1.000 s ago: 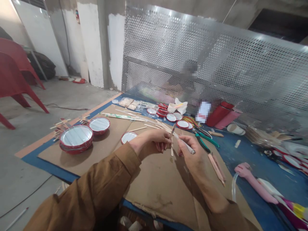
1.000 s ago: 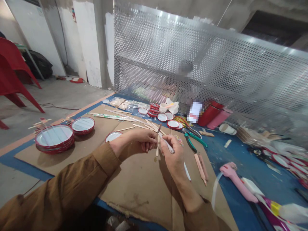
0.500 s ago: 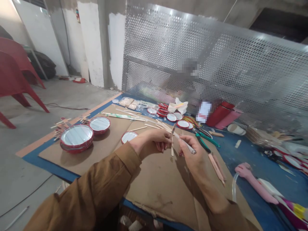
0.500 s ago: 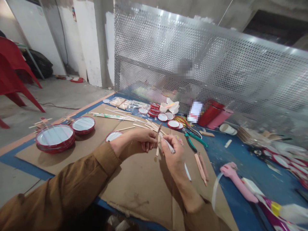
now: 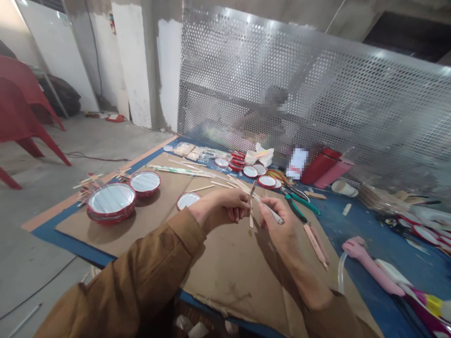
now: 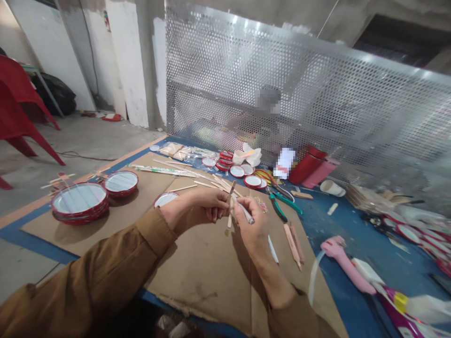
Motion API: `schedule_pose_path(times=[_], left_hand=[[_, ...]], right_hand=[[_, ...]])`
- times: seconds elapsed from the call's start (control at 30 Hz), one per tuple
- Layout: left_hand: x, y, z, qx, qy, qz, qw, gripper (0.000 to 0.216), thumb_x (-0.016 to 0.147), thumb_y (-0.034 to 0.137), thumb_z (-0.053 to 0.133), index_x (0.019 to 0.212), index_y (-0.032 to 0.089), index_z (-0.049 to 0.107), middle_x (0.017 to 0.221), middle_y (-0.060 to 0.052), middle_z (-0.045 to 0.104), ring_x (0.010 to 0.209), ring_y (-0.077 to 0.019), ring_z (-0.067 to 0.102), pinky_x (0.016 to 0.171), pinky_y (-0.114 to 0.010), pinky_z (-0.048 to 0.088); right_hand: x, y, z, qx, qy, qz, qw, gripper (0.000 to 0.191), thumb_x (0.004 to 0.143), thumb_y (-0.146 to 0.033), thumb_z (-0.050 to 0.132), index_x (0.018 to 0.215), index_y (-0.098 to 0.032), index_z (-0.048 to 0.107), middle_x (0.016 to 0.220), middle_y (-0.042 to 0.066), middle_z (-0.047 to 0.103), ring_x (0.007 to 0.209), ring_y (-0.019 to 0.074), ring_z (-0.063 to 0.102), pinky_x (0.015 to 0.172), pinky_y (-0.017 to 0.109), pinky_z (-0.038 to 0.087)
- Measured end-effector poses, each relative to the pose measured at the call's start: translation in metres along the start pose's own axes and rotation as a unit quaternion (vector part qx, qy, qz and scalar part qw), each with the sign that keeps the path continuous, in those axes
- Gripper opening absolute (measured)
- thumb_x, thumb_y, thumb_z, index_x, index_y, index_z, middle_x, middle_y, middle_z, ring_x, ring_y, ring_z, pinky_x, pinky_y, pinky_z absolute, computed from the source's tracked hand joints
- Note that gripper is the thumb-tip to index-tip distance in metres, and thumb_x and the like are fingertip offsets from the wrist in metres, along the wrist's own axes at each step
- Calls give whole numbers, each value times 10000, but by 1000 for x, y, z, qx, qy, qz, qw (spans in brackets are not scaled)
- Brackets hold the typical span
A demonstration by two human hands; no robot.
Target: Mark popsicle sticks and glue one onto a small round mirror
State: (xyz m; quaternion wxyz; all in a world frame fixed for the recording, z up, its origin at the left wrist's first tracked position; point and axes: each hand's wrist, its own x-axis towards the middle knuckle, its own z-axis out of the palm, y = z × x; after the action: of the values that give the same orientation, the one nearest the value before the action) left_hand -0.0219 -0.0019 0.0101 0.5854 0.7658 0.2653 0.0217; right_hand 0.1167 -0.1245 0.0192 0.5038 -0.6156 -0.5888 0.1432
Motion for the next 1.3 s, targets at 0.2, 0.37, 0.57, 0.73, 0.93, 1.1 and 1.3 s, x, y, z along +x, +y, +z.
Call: schedule_pose_path(times=[0.2,0.37,0.57,0.73,0.93,1.1,1.3], left_hand=[[0,1,0,5,1,-5,1000,134,940,192,487,825,148,539,615,11,613,484,-108,625,490,-202,525],[0,0,0,8,-4,1,1000,118,938,171,474,839,146,534,620,9,616,492,-108,630,501,-203,531],[2,-4,-2,7,-10,11,1000,119,939,226,501,853,152,536,634,10,625,517,-113,641,512,-210,533],[2,-3,-2,2,-10,10,1000,120,931,235,514,849,151,540,642,12,625,516,-112,639,524,-216,538],[0,-1,-1,5,-3,0,1000,109,934,190,484,846,150,535,628,16,619,508,-112,635,515,-214,533],[0,0,1,13,5,-3,1000,162,953,199,453,826,141,536,617,5,615,498,-111,627,506,-215,529],[-1,0,0,6,3,3,1000,174,954,211,460,812,140,533,626,1,618,499,-116,632,496,-215,523]], right_hand=[[2,6,0,-6,4,8,1000,315,850,-515,592,906,-209,645,598,-22,592,490,149,516,506,287,421],[2,8,-1,-13,4,10,1000,316,847,-510,596,913,-205,649,607,-22,603,492,147,522,515,285,425],[2,2,0,-3,-1,12,1000,324,843,-525,590,893,-209,644,591,-23,583,493,150,513,498,281,412],[2,1,0,10,-1,15,1000,317,842,-520,600,896,-211,642,591,-27,578,487,148,511,495,280,420],[2,8,0,12,-4,3,1000,347,844,-538,601,908,-200,648,615,-13,599,516,149,527,512,278,424],[3,15,-2,-5,16,-10,1000,328,864,-516,598,921,-199,658,640,5,624,595,165,558,565,281,437],[3,15,-1,-16,12,-17,1000,317,870,-504,587,925,-199,656,622,-2,615,572,157,552,552,276,432]])
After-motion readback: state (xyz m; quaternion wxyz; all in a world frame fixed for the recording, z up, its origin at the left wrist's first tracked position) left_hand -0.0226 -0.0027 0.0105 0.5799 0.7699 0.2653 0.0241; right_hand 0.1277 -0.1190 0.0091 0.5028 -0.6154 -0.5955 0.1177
